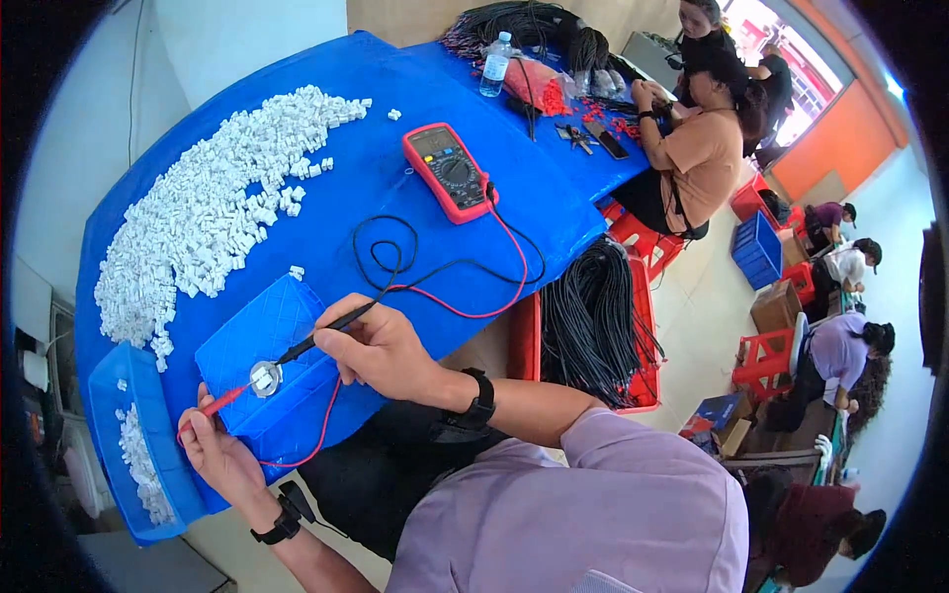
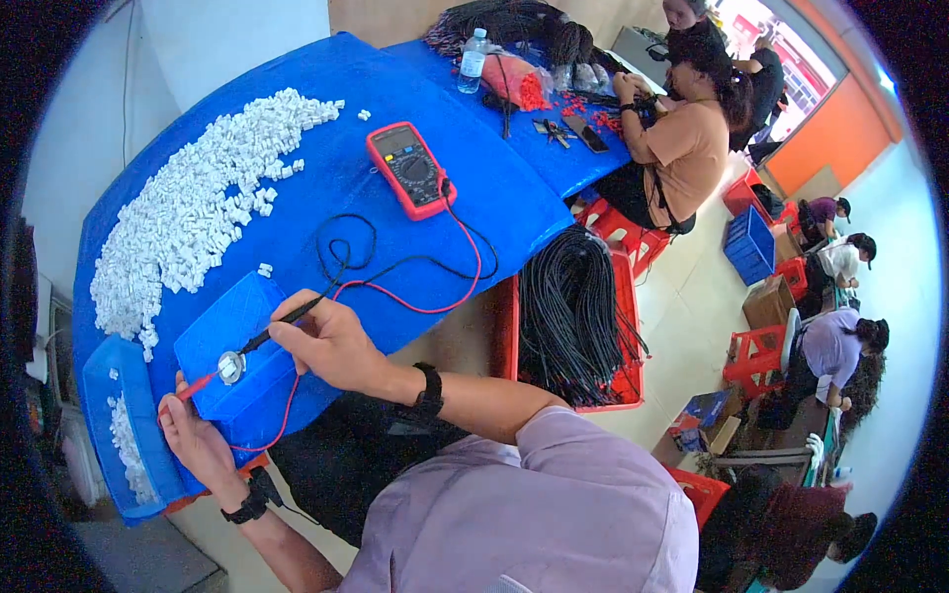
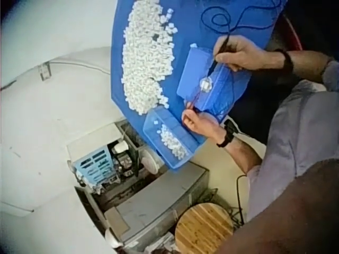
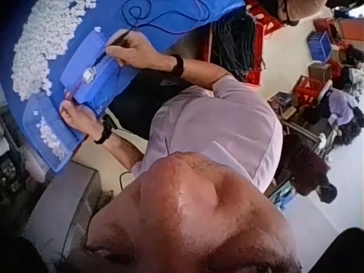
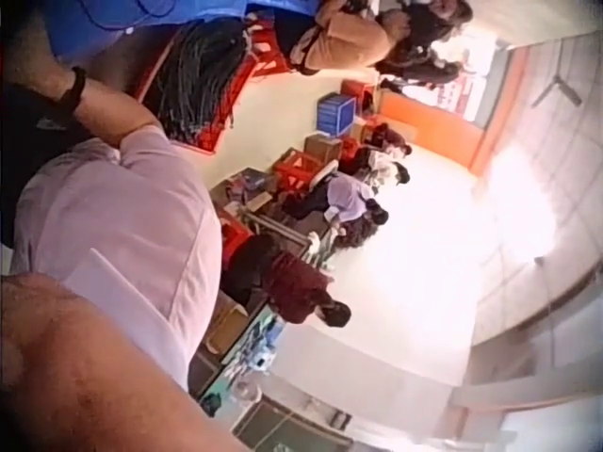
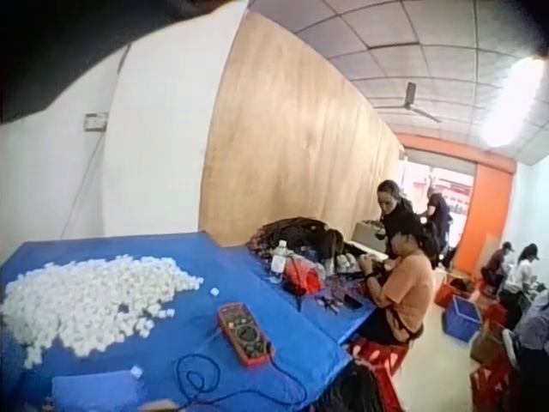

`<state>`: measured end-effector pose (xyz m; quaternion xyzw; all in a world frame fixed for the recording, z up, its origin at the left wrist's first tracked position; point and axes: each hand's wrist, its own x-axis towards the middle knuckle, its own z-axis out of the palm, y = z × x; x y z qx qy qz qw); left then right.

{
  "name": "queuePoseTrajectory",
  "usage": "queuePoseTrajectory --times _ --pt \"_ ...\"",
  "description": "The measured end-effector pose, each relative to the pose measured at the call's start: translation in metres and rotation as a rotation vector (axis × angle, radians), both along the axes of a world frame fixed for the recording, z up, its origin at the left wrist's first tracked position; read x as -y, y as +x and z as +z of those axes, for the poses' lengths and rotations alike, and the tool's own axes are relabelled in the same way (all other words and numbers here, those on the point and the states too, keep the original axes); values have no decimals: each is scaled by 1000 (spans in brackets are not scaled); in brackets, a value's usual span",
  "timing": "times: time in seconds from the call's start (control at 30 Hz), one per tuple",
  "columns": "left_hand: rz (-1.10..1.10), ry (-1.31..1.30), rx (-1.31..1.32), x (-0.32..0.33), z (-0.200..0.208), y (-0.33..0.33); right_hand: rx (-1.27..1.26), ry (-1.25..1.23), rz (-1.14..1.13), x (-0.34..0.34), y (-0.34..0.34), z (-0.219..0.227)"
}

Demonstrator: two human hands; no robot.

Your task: The person tests white components by placing them one at a time onto a blue box, touching them with multimeter probes, and then moving them into a blue bin.

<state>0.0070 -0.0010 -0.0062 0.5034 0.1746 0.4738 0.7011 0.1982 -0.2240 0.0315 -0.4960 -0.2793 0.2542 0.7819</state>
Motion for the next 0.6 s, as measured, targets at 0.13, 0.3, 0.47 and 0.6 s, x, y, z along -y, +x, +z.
queuePoseTrajectory --times 0.13,0.3,0.47,0.6 --pt "142 45 -90 2 -1 -15 -79 32 -13 -9 -10 -2" --pt "92 58 -83 5 -1 13 -54 -63 -147 12 9 0" --pt "45 -44 118 17 11 6 19 10 -68 8 -1 -7" --pt "32 -12 110 15 11 2 56 -12 -68 4 -6 -5"
